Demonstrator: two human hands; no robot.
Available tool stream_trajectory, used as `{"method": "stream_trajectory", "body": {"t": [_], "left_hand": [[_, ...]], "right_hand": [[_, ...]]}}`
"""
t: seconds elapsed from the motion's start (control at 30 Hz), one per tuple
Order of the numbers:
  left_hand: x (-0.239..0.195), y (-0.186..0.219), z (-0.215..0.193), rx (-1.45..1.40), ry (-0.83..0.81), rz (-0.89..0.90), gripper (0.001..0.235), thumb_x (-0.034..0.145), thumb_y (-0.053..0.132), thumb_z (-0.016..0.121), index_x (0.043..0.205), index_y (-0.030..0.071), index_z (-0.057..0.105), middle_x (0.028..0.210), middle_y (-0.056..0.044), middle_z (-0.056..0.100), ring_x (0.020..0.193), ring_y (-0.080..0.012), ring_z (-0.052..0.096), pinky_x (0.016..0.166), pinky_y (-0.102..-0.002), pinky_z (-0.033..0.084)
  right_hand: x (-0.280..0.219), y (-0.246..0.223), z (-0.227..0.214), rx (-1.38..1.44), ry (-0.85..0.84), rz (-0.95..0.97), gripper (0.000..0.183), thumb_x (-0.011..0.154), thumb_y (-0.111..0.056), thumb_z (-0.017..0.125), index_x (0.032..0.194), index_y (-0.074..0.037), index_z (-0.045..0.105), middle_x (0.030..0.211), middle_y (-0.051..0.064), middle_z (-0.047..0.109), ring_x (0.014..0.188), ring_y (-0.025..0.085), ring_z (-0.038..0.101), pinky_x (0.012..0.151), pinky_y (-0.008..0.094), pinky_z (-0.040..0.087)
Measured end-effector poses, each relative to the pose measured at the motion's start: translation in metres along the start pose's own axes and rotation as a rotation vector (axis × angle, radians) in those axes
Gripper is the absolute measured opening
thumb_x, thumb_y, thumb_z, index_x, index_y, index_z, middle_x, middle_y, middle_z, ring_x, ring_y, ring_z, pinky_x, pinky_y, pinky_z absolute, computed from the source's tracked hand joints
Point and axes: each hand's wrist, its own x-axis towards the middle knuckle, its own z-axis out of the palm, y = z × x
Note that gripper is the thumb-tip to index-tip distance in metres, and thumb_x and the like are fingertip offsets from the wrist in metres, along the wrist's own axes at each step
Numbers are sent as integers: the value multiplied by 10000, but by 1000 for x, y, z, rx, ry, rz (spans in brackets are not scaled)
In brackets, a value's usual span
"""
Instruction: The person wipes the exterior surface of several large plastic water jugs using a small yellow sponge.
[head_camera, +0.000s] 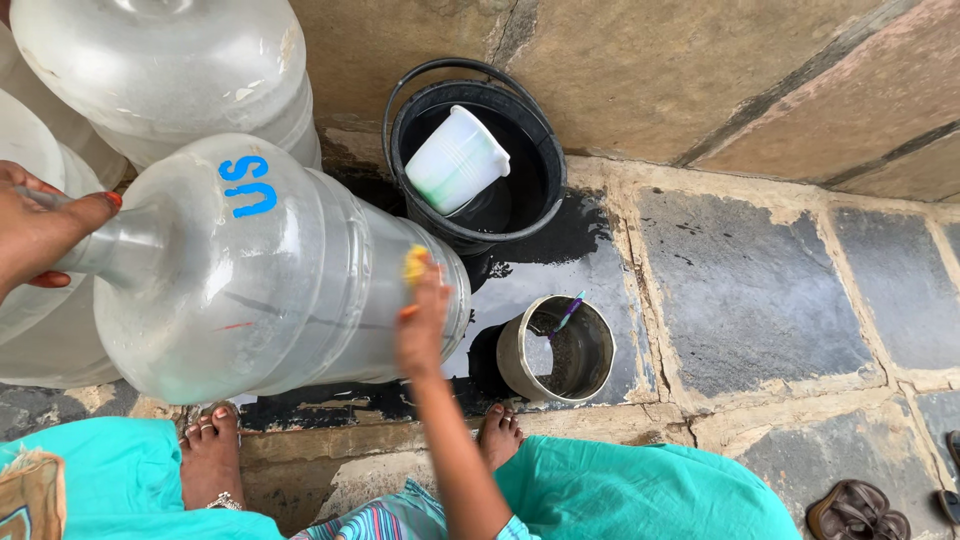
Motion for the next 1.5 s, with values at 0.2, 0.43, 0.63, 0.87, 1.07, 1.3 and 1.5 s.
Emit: {"method": "stream_trajectory", "body": {"t": [0.2,0.43,0.63,0.87,1.07,1.3,1.5], "left_hand": [[-36,43,-22,3,54,24,552,872,338,836,1104,-105,600,743,-251,707,564,-324,716,411,-395,557],[-67,74,-51,263,-9,-52,614,883,599,683,1138,41,680,662,-168,724,601,-284,760,689,-393,595],[-58,66,-42,268,105,80,562,788,545,761,1070,58,748,959,-203,747,940,-388,717,854,-467,555],[-58,51,-55,100,-9,129,539,718,523,771,1029,83,748,969,-183,778,977,-368,721,914,-445,552],[-37,38,-42,16,-29,126,458,696,513,796,934,123,765,972,-156,764,947,-342,718,850,-448,552],[-17,27,40,-124,113,106,329,811,442,762,951,145,764,952,-101,778,913,-317,728,835,-438,543],[-59,82,126,-31,23,399,413,864,472,723,1090,129,766,1176,-122,736,1052,-348,700,915,-447,543]], "right_hand": [[20,99,-32,191,-102,286,974,936,-726,17,1588,-78,338,1695,117,249,1592,295,31,1265,462,0],[-9,-122,-14,510,-47,-78,881,1064,-699,59,1650,-41,86,1766,142,71,1648,317,5,1342,462,12],[-43,-129,12,142,197,-330,784,1100,-610,116,1643,-50,199,1738,171,200,1642,318,136,1342,498,6],[-19,90,-1,12,179,546,827,1012,-640,375,1592,-59,279,1657,184,286,1534,369,261,1239,552,165],[-20,130,-37,956,-50,1123,965,808,-709,564,1546,-105,419,1587,182,443,1450,408,424,1174,624,308],[10,97,-113,399,80,942,1092,714,-714,719,1451,57,485,1425,304,590,1315,427,592,1136,501,428],[24,90,-100,-148,202,585,1135,717,-757,720,1429,96,487,1404,337,547,1318,448,529,1112,474,417]]}}
